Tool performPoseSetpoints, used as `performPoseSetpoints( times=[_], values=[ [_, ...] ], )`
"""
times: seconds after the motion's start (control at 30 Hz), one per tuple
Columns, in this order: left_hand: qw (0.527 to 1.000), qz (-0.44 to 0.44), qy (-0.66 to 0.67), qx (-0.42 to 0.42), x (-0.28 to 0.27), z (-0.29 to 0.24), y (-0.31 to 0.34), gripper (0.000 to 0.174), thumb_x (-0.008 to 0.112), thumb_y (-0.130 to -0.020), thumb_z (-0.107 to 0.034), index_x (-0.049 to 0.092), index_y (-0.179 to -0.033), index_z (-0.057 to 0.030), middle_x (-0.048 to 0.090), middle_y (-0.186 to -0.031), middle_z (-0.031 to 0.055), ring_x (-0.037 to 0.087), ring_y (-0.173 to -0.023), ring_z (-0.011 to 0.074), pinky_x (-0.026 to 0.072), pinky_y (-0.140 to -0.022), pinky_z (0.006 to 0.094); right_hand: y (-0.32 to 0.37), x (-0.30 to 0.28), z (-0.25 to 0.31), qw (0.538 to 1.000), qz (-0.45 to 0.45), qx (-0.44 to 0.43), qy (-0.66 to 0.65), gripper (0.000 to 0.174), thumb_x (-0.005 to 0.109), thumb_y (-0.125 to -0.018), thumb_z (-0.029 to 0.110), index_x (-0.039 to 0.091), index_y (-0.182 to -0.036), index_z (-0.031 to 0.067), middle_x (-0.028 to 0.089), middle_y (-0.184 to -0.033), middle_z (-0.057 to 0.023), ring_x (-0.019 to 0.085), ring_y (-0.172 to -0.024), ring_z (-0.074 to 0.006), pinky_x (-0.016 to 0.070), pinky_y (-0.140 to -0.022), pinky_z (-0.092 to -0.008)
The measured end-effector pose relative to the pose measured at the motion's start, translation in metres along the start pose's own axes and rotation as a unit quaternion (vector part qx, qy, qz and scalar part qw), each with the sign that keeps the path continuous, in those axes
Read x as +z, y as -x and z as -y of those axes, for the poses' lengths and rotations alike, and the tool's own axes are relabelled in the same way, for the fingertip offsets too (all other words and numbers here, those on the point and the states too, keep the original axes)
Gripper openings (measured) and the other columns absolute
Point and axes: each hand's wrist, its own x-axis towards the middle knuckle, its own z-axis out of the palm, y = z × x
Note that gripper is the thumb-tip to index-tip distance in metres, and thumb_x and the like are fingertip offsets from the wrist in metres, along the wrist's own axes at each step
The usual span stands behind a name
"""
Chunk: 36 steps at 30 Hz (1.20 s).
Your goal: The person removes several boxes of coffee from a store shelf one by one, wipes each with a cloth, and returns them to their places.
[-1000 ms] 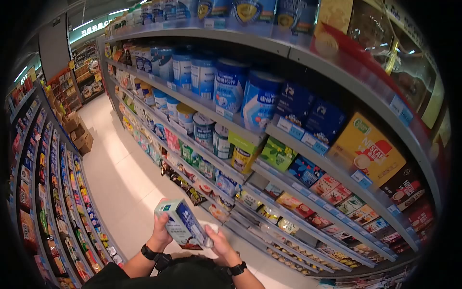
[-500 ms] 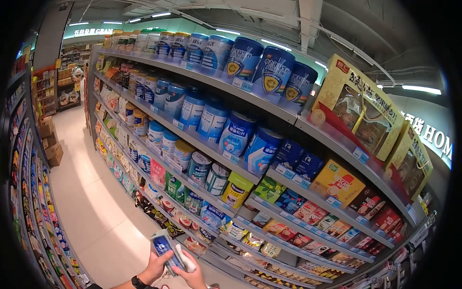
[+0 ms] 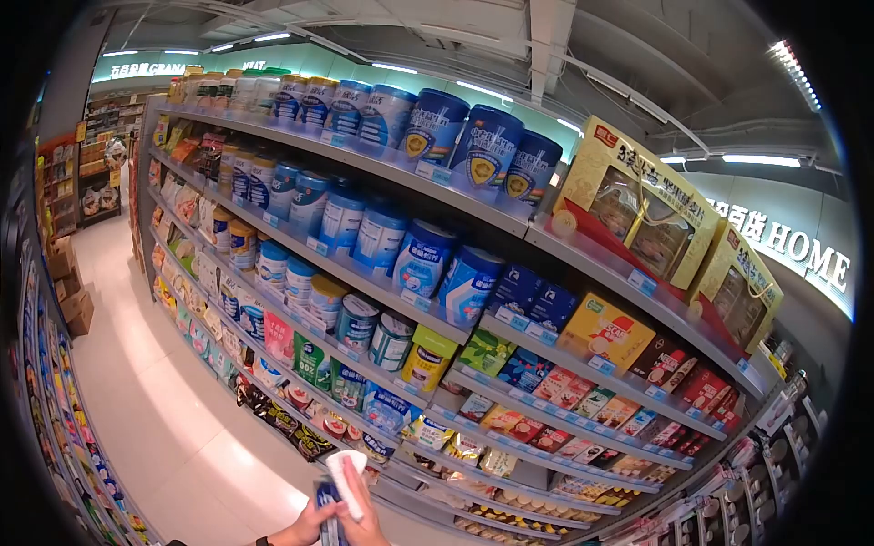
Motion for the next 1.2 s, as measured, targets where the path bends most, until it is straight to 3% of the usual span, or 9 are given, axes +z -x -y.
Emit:
performPoseSetpoints(
  times=[0.07, 0.13, 0.3, 0.37, 0.63, 0.77, 0.9, 1.03, 1.2],
  values=[
    [0.993, -0.039, 0.102, -0.037, -0.012, 0.0, -0.01, 0.066, 0.058, -0.102, -0.044, 0.047, -0.153, -0.0033, 0.061, -0.144, 0.016, 0.061, -0.131, 0.0272, 0.0484, -0.112, 0.0424, -0.002, 0.004, 0.032, 0.995, 0.008, -0.064, 0.076, 0.069, 0.058, -0.109, 0.041, 0.039, -0.16, -0.0013, 0.044, -0.163, -0.0176, 0.042, -0.15, -0.0316, 0.0282, -0.125, -0.0474],
    [0.987, -0.015, 0.134, -0.084, -0.03, -0.023, -0.023, 0.07, 0.047, -0.104, -0.058, 0.055, -0.145, -0.0025, 0.067, -0.136, 0.0202, 0.066, -0.123, 0.0314, 0.05, -0.111, 0.0456, 0.009, 0.004, 0.038, 0.979, 0.145, -0.09, 0.113, 0.056, 0.053, -0.107, 0.026, 0.047, -0.158, 0.0036, 0.034, -0.17, -0.0201, 0.027, -0.159, -0.0341, 0.0223, -0.129, -0.0468],
    [0.979, -0.011, 0.202, 0.007, -0.023, -0.054, -0.02, 0.068, 0.053, -0.105, -0.055, 0.053, -0.145, 0.0011, 0.067, -0.135, 0.0201, 0.068, -0.121, 0.0326, 0.0527, -0.108, 0.045, 0.021, 0.011, 0.034, 0.989, 0.097, -0.044, 0.105, 0.057, 0.058, -0.106, 0.025, 0.048, -0.158, 0.0042, 0.034, -0.17, -0.0192, 0.027, -0.159, -0.0337, 0.0215, -0.129, -0.0474],
    [0.982, 0.004, 0.188, 0.019, -0.015, -0.058, -0.011, 0.071, 0.054, -0.105, -0.056, 0.049, -0.148, 0.0008, 0.064, -0.14, 0.0204, 0.067, -0.124, 0.0336, 0.0514, -0.11, 0.0466, 0.027, 0.022, 0.028, 0.989, -0.057, 0.111, -0.08, 0.05, 0.056, -0.108, 0.025, 0.053, -0.153, 0.0022, 0.048, -0.162, -0.0176, 0.043, -0.151, -0.0307, 0.0327, -0.124, -0.045],
    [0.994, 0.031, -0.061, 0.09, -0.022, -0.044, -0.004, 0.07, 0.071, -0.101, -0.046, 0.045, -0.151, -0.0041, 0.062, -0.137, 0.0058, 0.059, -0.125, 0.0172, 0.0476, -0.108, 0.0371, 0.043, -0.009, -0.002, 0.807, -0.01, 0.462, -0.368, 0.043, 0.052, -0.111, 0.026, 0.059, -0.145, 0.0004, 0.062, -0.145, -0.0132, 0.06, -0.131, -0.0236, 0.0477, -0.11, -0.0384],
    [0.987, -0.025, -0.118, 0.105, 0.003, -0.066, -0.002, 0.071, 0.084, -0.091, -0.033, 0.047, -0.143, -0.0015, 0.062, -0.134, 0.0104, 0.058, -0.126, 0.0172, 0.047, -0.108, 0.037, 0.042, 0.004, -0.039, 0.882, -0.048, 0.332, -0.331, 0.049, 0.067, -0.105, 0.018, 0.053, -0.149, 0.0036, 0.064, -0.139, -0.0059, 0.061, -0.122, -0.0143, 0.0487, -0.108, -0.0365],
    [0.954, -0.116, -0.232, 0.152, 0.007, -0.052, -0.001, 0.078, 0.093, -0.08, -0.028, 0.049, -0.139, -0.0011, 0.067, -0.128, 0.0147, 0.067, -0.115, 0.0214, 0.0531, -0.1, 0.0372, 0.021, 0.006, -0.005, 0.931, -0.099, 0.272, -0.224, 0.053, 0.056, -0.111, 0.027, 0.046, -0.156, 0.0, 0.058, -0.149, -0.0102, 0.053, -0.137, -0.018, 0.0375, -0.118, -0.0356],
    [0.938, 0.01, -0.342, 0.052, 0.007, -0.058, 0.004, 0.081, 0.092, -0.082, -0.023, 0.045, -0.144, -0.002, 0.064, -0.13, 0.0103, 0.065, -0.118, 0.0186, 0.0526, -0.103, 0.0359, 0.017, -0.014, -0.015, 0.921, -0.108, 0.273, -0.257, 0.061, 0.049, -0.114, 0.036, 0.038, -0.161, -0.0016, 0.05, -0.158, -0.0125, 0.045, -0.146, -0.0209, 0.0288, -0.124, -0.0367],
    [0.975, -0.024, -0.192, 0.109, 0.025, -0.06, 0.0, 0.077, 0.092, -0.083, -0.02, 0.046, -0.142, -0.0011, 0.063, -0.129, 0.0104, 0.064, -0.118, 0.0185, 0.0539, -0.1, 0.0353, 0.024, -0.022, -0.007, 0.969, -0.027, 0.179, -0.171, 0.068, 0.05, -0.113, 0.036, 0.028, -0.165, -0.002, 0.031, -0.171, -0.0144, 0.028, -0.157, -0.0241, 0.0203, -0.127, -0.0376]
  ],
)
